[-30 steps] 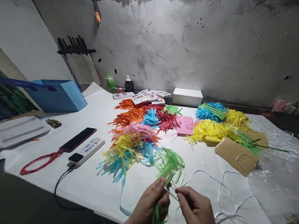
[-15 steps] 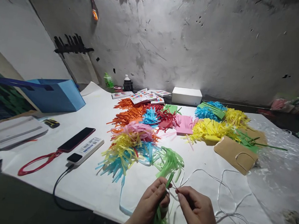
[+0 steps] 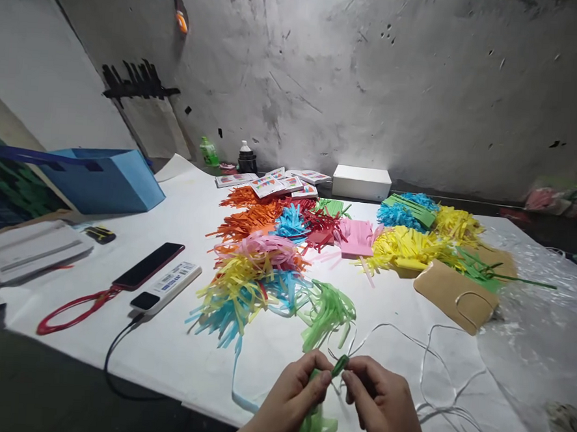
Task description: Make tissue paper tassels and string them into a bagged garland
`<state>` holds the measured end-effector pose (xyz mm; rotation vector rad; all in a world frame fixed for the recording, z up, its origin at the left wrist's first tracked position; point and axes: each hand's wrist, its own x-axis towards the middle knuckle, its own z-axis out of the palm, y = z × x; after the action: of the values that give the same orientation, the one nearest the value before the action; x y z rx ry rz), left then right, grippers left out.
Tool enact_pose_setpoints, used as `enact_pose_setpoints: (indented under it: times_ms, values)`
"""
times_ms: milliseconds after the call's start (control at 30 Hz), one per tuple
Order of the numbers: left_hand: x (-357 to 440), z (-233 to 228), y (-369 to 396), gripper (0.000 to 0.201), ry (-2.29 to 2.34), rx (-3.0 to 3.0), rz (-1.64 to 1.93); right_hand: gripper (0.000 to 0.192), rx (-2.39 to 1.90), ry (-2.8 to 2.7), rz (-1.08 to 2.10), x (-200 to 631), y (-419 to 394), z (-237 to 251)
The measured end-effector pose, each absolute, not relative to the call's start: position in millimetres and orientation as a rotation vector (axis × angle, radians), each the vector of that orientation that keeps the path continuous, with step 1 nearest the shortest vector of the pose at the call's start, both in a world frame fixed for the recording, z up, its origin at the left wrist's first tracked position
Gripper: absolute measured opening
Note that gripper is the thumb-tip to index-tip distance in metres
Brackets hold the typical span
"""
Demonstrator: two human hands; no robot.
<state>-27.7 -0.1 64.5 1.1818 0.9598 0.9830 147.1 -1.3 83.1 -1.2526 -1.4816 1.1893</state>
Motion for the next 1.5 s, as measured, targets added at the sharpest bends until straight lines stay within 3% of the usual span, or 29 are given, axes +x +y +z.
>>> enact_pose_setpoints:
  times_ms: [133,333,467,600,833,1167,1500]
  values:
    - [-29.1,71.3,-2.0,0.04,1.018,1.405,0.97,0.06,-1.051,-1.219,1.613,146.5,-1.1,76.7]
    - [-28.4,65.9,-3.0,0.04,1.03,1.512,0.952,0.05,-0.91,-1.188,1.801,148.8,4.2,60.2]
    - [-29.2,59.4,-3.6,0.042,1.005,1.286,0.97,0.058,-0.792,-1.047,1.948,152.6,4.6,51.3]
    - [-28.0,61.5,-3.7,0.044,0.948,1.168,0.951,0.065,-0.761,-0.944,1.969,152.5,4.2,48.4]
    - [-28.8,58.9,-1.6,0.042,0.889,1.119,0.934,0.057,-0.867,-1.108,1.856,152.0,7.7,50.6]
    - [-27.1,55.7,0.7,0.042,0.827,0.922,0.911,0.062,-0.902,-1.179,1.894,156.0,6.1,54.1]
    - [-31.7,66.2,0.8,0.042,0.991,1.326,0.858,0.049,-0.905,-1.129,1.876,150.3,8.0,50.8]
